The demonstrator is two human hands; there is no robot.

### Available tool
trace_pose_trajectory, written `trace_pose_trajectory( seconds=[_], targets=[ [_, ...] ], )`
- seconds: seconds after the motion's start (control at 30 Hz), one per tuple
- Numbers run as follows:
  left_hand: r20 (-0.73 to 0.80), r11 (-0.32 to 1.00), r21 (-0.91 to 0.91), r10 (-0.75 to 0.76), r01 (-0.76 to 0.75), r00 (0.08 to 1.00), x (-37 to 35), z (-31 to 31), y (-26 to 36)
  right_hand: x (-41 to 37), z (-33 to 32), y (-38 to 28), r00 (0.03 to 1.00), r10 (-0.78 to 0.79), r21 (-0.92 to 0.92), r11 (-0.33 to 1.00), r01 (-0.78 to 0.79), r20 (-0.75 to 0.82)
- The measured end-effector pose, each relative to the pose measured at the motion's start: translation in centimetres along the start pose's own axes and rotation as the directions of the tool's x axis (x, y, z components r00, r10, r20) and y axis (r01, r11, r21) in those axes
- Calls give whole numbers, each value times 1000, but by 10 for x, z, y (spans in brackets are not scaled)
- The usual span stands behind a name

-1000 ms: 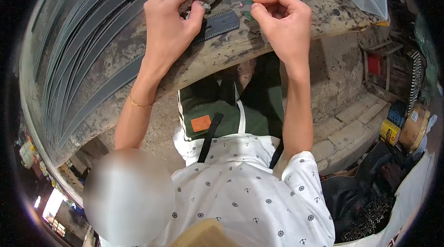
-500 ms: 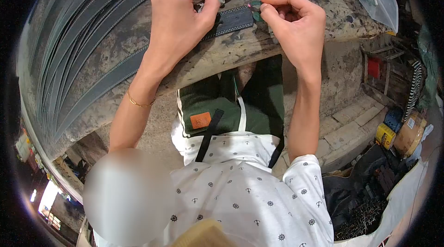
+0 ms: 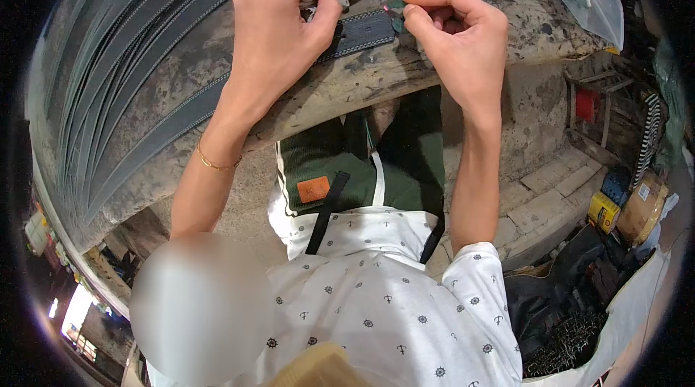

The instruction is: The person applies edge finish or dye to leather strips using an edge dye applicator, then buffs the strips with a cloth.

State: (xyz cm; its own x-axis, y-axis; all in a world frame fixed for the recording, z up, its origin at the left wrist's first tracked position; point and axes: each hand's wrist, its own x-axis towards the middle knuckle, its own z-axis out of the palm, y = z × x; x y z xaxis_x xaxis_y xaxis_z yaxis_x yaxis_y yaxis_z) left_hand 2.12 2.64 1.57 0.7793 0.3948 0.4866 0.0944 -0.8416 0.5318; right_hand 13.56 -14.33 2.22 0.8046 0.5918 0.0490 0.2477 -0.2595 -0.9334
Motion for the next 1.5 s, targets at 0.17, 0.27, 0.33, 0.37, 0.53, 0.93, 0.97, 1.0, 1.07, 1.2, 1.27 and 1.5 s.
trace_pose_trajectory(
  seconds=[0.17,0.27,0.33,0.37,0.53,0.93,0.97,1.0,1.07,1.2,1.27,1.5],
  targets=[
    [8,1000,10,3,-3,1000,0,0,-1,0,0,-3,1000,7,16,1000,-6,-12],
    [8,1000,2,1,-1,1000,0,1,-1,0,0,-2,1000,18,2,1000,-18,6],
    [4,1000,3,-1,1,1000,-1,1,-2,1,0,1,1000,-10,9,1000,10,12],
    [4,1000,3,0,0,1000,-1,2,-1,0,0,1,1000,-10,10,1000,10,11],
    [0,1000,9,4,-4,1000,0,1,-1,1,0,3,999,-51,-15,999,51,9],
    [226,947,-120,318,-297,921,-4,8,3,-2,-5,16,926,63,548,820,165,-372],
    [227,947,-110,320,-302,920,-4,8,4,-2,-6,16,925,63,564,807,174,-375],
    [228,946,-100,322,-307,919,-4,9,4,-2,-6,16,924,61,562,808,175,-377],
    [219,942,-100,336,-321,916,-4,10,3,-2,-8,17,930,62,596,783,180,-361],
    [228,931,-54,364,-361,903,-4,12,4,-1,-13,19,944,62,635,754,169,-324],
    [233,930,-26,361,-365,903,-5,14,6,-2,-13,19,955,59,659,736,155,-291],
    [207,961,65,249,-267,946,-1,9,8,0,-15,21,969,28,652,744,144,-246]
  ],
)
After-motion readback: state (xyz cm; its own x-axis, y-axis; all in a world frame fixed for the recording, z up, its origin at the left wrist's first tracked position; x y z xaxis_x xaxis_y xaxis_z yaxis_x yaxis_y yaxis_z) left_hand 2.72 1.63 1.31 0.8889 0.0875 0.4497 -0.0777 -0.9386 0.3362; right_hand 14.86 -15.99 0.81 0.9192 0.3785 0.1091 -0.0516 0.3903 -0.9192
